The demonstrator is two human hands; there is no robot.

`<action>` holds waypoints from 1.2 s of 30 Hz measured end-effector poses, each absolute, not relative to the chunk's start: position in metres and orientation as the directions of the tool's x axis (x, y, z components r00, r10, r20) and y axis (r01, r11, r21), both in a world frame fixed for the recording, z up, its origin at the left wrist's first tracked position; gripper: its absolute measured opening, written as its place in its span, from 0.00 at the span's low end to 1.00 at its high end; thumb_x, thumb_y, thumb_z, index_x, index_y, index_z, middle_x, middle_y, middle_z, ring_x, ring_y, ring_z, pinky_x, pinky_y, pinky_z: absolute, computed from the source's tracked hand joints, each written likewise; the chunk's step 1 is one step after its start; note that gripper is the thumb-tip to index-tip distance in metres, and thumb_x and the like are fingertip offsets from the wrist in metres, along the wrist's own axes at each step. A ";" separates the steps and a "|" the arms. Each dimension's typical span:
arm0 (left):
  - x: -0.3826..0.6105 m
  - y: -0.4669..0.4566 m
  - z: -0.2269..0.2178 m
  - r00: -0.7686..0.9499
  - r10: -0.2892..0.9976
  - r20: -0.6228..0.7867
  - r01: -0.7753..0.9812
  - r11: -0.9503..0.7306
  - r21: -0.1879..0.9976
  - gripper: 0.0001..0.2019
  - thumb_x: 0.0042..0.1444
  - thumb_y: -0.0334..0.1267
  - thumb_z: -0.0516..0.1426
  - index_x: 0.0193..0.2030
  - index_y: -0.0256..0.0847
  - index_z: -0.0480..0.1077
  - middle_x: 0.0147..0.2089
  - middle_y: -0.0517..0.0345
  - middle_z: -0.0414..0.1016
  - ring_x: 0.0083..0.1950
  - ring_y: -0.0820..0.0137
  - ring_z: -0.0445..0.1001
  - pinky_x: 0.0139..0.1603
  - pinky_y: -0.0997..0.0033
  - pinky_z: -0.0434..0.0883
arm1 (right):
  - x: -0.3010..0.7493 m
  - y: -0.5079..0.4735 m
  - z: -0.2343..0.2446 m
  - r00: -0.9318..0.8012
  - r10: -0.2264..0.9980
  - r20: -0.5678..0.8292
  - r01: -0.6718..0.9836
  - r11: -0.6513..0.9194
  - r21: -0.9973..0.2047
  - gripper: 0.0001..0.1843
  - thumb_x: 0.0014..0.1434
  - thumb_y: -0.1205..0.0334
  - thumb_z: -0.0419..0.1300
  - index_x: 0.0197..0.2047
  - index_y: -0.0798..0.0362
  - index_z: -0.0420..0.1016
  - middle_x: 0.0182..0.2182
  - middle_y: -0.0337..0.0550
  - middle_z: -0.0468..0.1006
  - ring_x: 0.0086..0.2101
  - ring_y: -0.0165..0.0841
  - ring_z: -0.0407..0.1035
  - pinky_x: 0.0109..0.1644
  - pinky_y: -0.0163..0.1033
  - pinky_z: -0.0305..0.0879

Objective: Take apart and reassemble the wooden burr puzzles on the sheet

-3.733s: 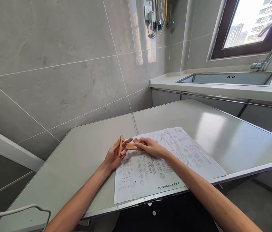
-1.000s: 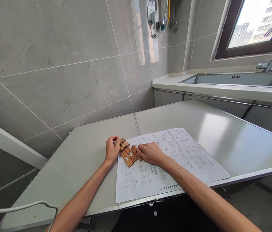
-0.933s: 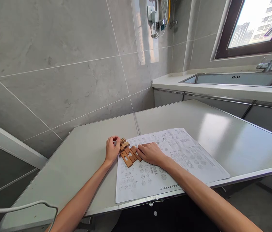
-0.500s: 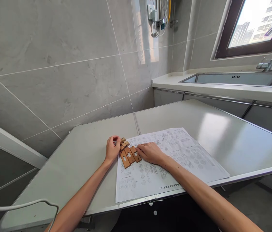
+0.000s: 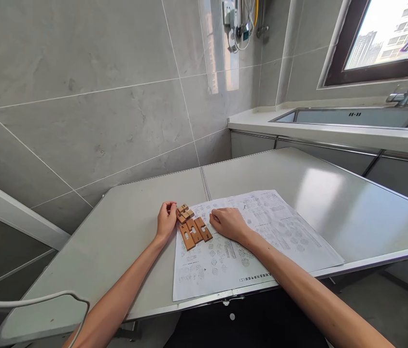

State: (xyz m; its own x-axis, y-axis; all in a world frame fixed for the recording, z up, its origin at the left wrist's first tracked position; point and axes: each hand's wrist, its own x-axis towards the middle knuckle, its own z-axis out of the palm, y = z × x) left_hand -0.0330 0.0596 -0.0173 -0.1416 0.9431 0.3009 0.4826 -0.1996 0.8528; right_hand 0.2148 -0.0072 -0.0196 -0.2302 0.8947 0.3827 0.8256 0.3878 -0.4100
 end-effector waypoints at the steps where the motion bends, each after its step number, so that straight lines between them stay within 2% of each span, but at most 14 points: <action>1: -0.033 0.060 -0.017 -0.142 0.944 0.299 0.478 -0.199 0.855 0.10 0.67 0.45 0.54 0.45 0.43 0.71 0.49 0.50 0.79 0.50 0.64 0.77 0.48 0.65 0.73 | 0.216 -0.007 -0.020 -0.225 0.893 0.389 0.829 0.385 -0.405 0.20 0.67 0.63 0.50 0.23 0.51 0.55 0.19 0.37 0.64 0.22 0.30 0.54 0.30 0.39 0.44; 7: -0.032 0.061 -0.017 -0.148 0.947 0.285 0.459 -0.189 0.868 0.09 0.66 0.44 0.55 0.45 0.42 0.71 0.49 0.50 0.79 0.48 0.65 0.77 0.48 0.65 0.73 | 0.219 -0.005 -0.023 -0.222 0.903 0.367 0.846 0.366 -0.388 0.17 0.60 0.67 0.52 0.22 0.51 0.51 0.17 0.35 0.59 0.21 0.30 0.49 0.29 0.39 0.41; 13: -0.032 0.059 -0.016 -0.137 0.951 0.276 0.440 -0.191 0.877 0.09 0.66 0.43 0.55 0.45 0.42 0.71 0.49 0.50 0.78 0.50 0.64 0.77 0.51 0.63 0.73 | 0.219 -0.006 -0.022 -0.285 0.906 0.314 0.831 0.397 -0.390 0.18 0.62 0.65 0.52 0.22 0.51 0.51 0.17 0.36 0.60 0.21 0.30 0.49 0.30 0.38 0.43; 22: -0.031 0.056 -0.013 -0.135 0.957 0.256 0.418 -0.180 0.891 0.08 0.66 0.43 0.56 0.46 0.42 0.71 0.50 0.50 0.78 0.50 0.64 0.77 0.50 0.64 0.73 | 0.220 -0.004 -0.025 -0.311 0.896 0.318 0.815 0.424 -0.396 0.17 0.62 0.64 0.51 0.23 0.51 0.50 0.16 0.35 0.56 0.21 0.29 0.45 0.29 0.39 0.40; 36: -0.033 0.059 -0.018 -0.131 0.955 0.265 0.412 -0.191 0.891 0.09 0.66 0.44 0.56 0.46 0.43 0.71 0.50 0.51 0.77 0.50 0.65 0.76 0.50 0.64 0.73 | 0.221 -0.003 -0.026 -0.315 0.894 0.319 0.815 0.427 -0.391 0.17 0.61 0.65 0.52 0.23 0.51 0.49 0.16 0.34 0.55 0.21 0.29 0.44 0.29 0.39 0.39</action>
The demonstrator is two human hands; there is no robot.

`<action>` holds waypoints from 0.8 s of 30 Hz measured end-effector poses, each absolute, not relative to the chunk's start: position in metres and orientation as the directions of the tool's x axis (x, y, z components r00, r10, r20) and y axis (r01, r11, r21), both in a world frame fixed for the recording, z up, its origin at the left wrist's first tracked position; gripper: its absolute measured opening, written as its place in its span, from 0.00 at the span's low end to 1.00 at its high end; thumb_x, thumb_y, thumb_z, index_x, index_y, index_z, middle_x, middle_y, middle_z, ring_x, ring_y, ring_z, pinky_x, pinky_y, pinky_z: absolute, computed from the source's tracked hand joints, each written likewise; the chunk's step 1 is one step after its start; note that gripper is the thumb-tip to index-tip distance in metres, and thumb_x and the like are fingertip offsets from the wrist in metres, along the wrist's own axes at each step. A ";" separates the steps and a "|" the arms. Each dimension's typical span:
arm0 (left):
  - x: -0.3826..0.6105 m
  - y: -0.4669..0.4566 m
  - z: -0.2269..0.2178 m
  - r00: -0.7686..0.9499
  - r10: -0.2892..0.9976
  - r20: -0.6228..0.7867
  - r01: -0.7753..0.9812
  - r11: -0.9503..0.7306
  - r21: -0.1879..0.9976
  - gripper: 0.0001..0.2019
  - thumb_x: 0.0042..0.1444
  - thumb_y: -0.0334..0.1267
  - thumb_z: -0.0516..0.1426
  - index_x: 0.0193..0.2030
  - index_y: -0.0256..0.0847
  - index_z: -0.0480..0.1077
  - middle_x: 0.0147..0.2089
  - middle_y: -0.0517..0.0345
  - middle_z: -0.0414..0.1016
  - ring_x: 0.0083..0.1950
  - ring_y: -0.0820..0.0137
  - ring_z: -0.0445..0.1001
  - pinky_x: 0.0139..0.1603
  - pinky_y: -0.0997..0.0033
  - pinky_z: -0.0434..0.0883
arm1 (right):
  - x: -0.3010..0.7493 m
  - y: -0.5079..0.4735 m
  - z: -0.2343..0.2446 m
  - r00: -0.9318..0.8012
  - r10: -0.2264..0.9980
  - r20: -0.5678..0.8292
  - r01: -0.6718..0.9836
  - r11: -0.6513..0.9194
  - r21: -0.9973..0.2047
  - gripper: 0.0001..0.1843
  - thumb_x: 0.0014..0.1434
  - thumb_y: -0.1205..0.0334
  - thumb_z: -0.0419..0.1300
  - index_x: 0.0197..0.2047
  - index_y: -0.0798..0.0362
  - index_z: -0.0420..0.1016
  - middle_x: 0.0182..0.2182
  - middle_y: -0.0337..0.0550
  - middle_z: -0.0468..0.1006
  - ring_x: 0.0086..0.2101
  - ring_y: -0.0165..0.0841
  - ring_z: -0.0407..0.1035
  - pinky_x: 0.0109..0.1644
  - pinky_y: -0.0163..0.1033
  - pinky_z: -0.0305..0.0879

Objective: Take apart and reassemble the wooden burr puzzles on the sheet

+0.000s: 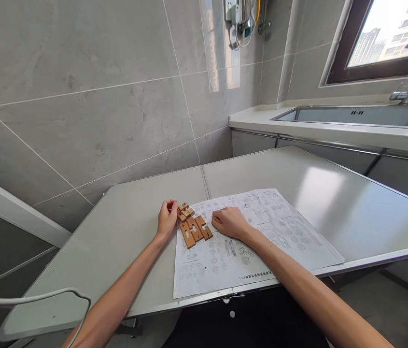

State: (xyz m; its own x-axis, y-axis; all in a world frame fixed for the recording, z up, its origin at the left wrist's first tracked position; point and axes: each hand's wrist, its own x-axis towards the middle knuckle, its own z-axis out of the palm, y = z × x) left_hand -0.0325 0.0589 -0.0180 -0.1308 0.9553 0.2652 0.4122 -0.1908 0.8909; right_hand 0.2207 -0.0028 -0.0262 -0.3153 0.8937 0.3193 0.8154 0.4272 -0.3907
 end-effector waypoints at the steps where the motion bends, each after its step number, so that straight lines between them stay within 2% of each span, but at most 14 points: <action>1: -0.033 0.059 -0.018 -0.131 0.955 0.267 0.413 -0.192 0.890 0.09 0.66 0.44 0.56 0.46 0.43 0.71 0.49 0.51 0.77 0.50 0.65 0.76 0.50 0.64 0.73 | 0.221 -0.003 -0.026 -0.316 0.893 0.320 0.813 0.429 -0.395 0.17 0.61 0.65 0.52 0.23 0.51 0.49 0.16 0.34 0.55 0.21 0.29 0.44 0.29 0.39 0.39; 16: -0.030 0.056 -0.013 -0.115 0.952 0.282 0.442 -0.205 0.873 0.08 0.65 0.44 0.57 0.45 0.43 0.70 0.48 0.50 0.78 0.50 0.63 0.77 0.50 0.61 0.73 | 0.221 -0.003 -0.026 -0.317 0.888 0.332 0.803 0.438 -0.405 0.18 0.63 0.63 0.51 0.23 0.51 0.49 0.17 0.34 0.56 0.21 0.29 0.45 0.29 0.39 0.40; 21: -0.027 0.054 -0.012 -0.088 0.948 0.306 0.473 -0.231 0.850 0.12 0.59 0.46 0.64 0.44 0.43 0.70 0.52 0.49 0.76 0.52 0.61 0.75 0.53 0.59 0.71 | 0.220 -0.003 -0.026 -0.315 0.889 0.334 0.808 0.435 -0.398 0.18 0.63 0.64 0.51 0.23 0.51 0.49 0.16 0.34 0.56 0.21 0.29 0.44 0.29 0.39 0.41; 24: -0.026 0.052 -0.011 -0.066 0.945 0.321 0.501 -0.247 0.829 0.14 0.58 0.47 0.64 0.45 0.43 0.69 0.53 0.49 0.76 0.54 0.60 0.74 0.54 0.58 0.71 | 0.220 -0.003 -0.025 -0.320 0.887 0.332 0.808 0.439 -0.393 0.18 0.62 0.64 0.52 0.23 0.51 0.49 0.16 0.34 0.56 0.21 0.29 0.44 0.29 0.39 0.40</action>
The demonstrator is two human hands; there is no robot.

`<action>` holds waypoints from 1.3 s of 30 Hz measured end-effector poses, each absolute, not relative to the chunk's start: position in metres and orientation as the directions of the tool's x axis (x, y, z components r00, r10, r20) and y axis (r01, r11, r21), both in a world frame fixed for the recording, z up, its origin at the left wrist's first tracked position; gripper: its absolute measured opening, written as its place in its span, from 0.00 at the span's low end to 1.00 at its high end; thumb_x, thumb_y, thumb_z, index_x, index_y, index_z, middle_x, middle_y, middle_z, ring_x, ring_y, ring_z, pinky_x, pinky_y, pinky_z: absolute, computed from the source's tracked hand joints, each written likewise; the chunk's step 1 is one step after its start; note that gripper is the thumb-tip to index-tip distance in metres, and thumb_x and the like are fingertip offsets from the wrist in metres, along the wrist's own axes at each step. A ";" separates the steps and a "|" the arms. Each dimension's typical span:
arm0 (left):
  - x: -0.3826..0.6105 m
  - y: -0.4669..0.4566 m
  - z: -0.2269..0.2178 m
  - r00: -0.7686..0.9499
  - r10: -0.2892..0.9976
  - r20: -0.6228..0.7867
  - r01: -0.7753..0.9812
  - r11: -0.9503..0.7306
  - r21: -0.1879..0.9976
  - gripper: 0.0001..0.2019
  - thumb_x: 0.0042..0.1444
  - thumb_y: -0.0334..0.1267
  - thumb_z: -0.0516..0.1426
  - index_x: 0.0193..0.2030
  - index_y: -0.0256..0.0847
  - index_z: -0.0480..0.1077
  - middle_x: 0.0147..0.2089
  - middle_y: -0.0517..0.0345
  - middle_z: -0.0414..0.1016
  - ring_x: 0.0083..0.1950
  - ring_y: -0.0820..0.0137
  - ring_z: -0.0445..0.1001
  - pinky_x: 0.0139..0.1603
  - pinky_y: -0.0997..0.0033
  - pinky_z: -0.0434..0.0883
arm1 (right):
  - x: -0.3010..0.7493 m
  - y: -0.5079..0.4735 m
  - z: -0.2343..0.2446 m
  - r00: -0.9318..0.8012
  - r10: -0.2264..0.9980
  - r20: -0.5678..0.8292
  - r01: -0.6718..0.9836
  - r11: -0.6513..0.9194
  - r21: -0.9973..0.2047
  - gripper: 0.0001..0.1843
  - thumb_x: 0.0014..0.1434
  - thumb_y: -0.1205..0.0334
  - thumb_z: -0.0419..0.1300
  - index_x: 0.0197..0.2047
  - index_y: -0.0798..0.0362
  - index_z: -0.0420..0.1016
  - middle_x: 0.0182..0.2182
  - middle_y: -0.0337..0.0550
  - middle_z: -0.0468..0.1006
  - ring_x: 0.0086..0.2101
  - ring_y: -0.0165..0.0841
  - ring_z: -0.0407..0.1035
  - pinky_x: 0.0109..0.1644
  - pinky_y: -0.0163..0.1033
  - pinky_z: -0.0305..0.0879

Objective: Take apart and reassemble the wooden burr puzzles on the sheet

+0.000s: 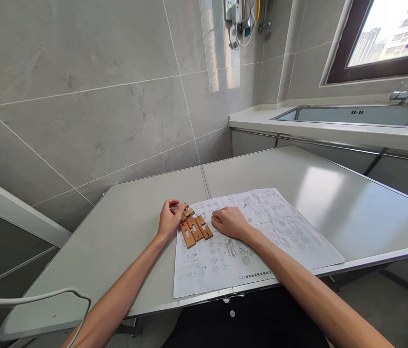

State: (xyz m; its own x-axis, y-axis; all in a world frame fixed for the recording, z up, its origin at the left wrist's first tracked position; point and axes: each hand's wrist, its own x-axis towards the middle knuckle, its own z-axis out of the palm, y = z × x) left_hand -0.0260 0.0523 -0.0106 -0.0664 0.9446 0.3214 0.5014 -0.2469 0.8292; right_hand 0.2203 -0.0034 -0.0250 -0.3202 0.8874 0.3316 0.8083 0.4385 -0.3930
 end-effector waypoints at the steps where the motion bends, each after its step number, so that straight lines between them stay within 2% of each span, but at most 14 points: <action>1: -0.026 0.052 -0.010 -0.062 0.946 0.320 0.507 -0.246 0.826 0.14 0.59 0.48 0.64 0.45 0.43 0.69 0.53 0.49 0.76 0.54 0.60 0.74 0.55 0.57 0.71 | 0.220 -0.004 -0.025 -0.322 0.887 0.330 0.810 0.439 -0.389 0.18 0.62 0.65 0.52 0.23 0.51 0.49 0.16 0.34 0.56 0.21 0.29 0.44 0.29 0.39 0.40; 8: -0.026 0.049 -0.008 -0.038 0.954 0.296 0.510 -0.237 0.827 0.18 0.56 0.49 0.67 0.47 0.43 0.69 0.54 0.48 0.75 0.57 0.58 0.73 0.56 0.56 0.70 | 0.220 -0.004 -0.024 -0.327 0.887 0.325 0.813 0.440 -0.382 0.17 0.62 0.65 0.51 0.23 0.51 0.50 0.16 0.34 0.57 0.21 0.29 0.44 0.29 0.39 0.40; 16: -0.023 0.047 -0.010 0.001 0.965 0.263 0.510 -0.227 0.830 0.29 0.45 0.50 0.73 0.50 0.44 0.70 0.56 0.47 0.75 0.61 0.56 0.72 0.60 0.56 0.69 | 0.220 -0.004 -0.023 -0.321 0.896 0.307 0.824 0.424 -0.376 0.18 0.63 0.65 0.52 0.23 0.51 0.52 0.17 0.36 0.61 0.21 0.29 0.47 0.30 0.39 0.41; 22: -0.024 0.048 -0.011 0.057 0.966 0.254 0.548 -0.243 0.800 0.34 0.42 0.51 0.75 0.53 0.45 0.70 0.58 0.48 0.74 0.60 0.56 0.72 0.60 0.55 0.68 | 0.220 -0.005 -0.023 -0.309 0.898 0.314 0.819 0.419 -0.391 0.18 0.63 0.65 0.52 0.23 0.51 0.52 0.17 0.35 0.61 0.21 0.29 0.46 0.30 0.39 0.40; 31: -0.026 0.052 -0.015 0.070 0.962 0.265 0.536 -0.260 0.803 0.33 0.39 0.49 0.76 0.50 0.45 0.71 0.54 0.49 0.76 0.59 0.54 0.73 0.60 0.55 0.69 | 0.220 -0.005 -0.020 -0.313 0.901 0.299 0.820 0.416 -0.393 0.18 0.63 0.64 0.53 0.23 0.51 0.52 0.17 0.35 0.61 0.21 0.29 0.46 0.30 0.39 0.41; 39: -0.026 0.055 -0.017 0.078 0.965 0.250 0.528 -0.253 0.810 0.28 0.44 0.46 0.74 0.50 0.45 0.70 0.55 0.50 0.77 0.57 0.57 0.74 0.59 0.56 0.69 | 0.220 -0.004 -0.023 -0.317 0.898 0.305 0.824 0.420 -0.381 0.18 0.63 0.64 0.52 0.22 0.51 0.53 0.17 0.36 0.61 0.21 0.29 0.47 0.30 0.39 0.40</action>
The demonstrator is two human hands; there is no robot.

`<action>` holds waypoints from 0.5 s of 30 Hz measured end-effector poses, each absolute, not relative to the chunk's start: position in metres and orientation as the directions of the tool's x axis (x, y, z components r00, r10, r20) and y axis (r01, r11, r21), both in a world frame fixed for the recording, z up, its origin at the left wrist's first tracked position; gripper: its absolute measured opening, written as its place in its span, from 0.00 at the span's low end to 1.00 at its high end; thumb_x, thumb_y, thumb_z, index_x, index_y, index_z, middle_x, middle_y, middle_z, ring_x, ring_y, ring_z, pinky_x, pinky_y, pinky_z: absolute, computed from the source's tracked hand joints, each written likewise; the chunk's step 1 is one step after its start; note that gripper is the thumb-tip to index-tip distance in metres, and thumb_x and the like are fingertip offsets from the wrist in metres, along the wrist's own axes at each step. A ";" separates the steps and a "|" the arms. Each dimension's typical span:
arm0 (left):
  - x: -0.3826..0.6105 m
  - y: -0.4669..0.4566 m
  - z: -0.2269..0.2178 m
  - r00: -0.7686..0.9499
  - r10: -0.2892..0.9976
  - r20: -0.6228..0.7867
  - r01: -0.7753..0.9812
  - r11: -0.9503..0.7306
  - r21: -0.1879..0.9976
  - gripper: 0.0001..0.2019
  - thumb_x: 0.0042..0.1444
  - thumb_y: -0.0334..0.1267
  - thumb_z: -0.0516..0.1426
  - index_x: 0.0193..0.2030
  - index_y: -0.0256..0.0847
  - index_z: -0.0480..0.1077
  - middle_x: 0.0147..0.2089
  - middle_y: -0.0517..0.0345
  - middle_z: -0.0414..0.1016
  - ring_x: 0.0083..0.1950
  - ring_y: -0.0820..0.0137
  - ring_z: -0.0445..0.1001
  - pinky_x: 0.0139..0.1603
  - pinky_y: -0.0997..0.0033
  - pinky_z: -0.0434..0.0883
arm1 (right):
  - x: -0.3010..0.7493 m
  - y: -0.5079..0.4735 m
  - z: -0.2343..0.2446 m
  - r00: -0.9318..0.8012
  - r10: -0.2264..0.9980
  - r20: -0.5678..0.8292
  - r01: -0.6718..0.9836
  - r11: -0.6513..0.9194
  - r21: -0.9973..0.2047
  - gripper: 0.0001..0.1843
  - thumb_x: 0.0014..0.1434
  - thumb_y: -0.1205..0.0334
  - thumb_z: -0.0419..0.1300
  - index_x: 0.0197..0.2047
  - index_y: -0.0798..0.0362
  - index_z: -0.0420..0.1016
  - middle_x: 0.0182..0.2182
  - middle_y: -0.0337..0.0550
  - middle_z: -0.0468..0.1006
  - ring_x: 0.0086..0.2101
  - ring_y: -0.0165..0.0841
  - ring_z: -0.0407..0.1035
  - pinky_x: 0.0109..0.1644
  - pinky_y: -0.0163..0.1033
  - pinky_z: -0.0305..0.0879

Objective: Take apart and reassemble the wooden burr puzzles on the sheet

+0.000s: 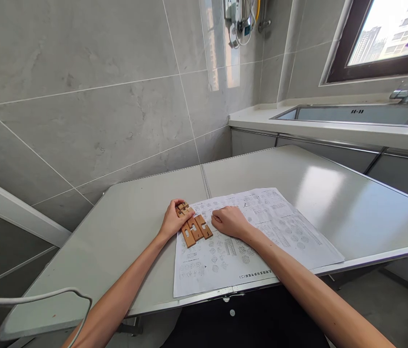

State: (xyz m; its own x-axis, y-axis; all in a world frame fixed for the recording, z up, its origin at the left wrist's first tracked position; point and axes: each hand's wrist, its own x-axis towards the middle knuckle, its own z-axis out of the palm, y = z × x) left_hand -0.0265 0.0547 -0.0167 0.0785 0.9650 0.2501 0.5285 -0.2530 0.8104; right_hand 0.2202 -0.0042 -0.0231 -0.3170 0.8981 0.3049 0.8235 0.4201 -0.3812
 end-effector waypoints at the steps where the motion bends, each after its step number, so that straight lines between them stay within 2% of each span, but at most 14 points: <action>1: -0.027 0.055 -0.017 0.076 0.964 0.254 0.524 -0.256 0.812 0.28 0.44 0.46 0.74 0.49 0.45 0.70 0.54 0.50 0.77 0.57 0.57 0.75 0.59 0.56 0.69 | 0.220 -0.004 -0.023 -0.315 0.900 0.302 0.824 0.417 -0.384 0.18 0.63 0.64 0.52 0.22 0.51 0.53 0.17 0.36 0.61 0.21 0.29 0.48 0.30 0.39 0.40; 15: -0.026 0.052 -0.014 0.043 0.961 0.273 0.525 -0.254 0.812 0.28 0.43 0.48 0.74 0.49 0.46 0.72 0.52 0.51 0.79 0.54 0.58 0.75 0.56 0.57 0.70 | 0.220 -0.004 -0.024 -0.315 0.895 0.317 0.828 0.423 -0.370 0.18 0.63 0.64 0.52 0.22 0.51 0.52 0.17 0.35 0.60 0.21 0.30 0.45 0.30 0.39 0.40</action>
State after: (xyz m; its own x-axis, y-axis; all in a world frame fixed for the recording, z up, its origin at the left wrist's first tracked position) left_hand -0.0263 0.0519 -0.0136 0.0434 0.9611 0.2728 0.5253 -0.2542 0.8121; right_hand 0.2202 -0.0041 -0.0239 -0.3151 0.8945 0.3171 0.8276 0.4225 -0.3696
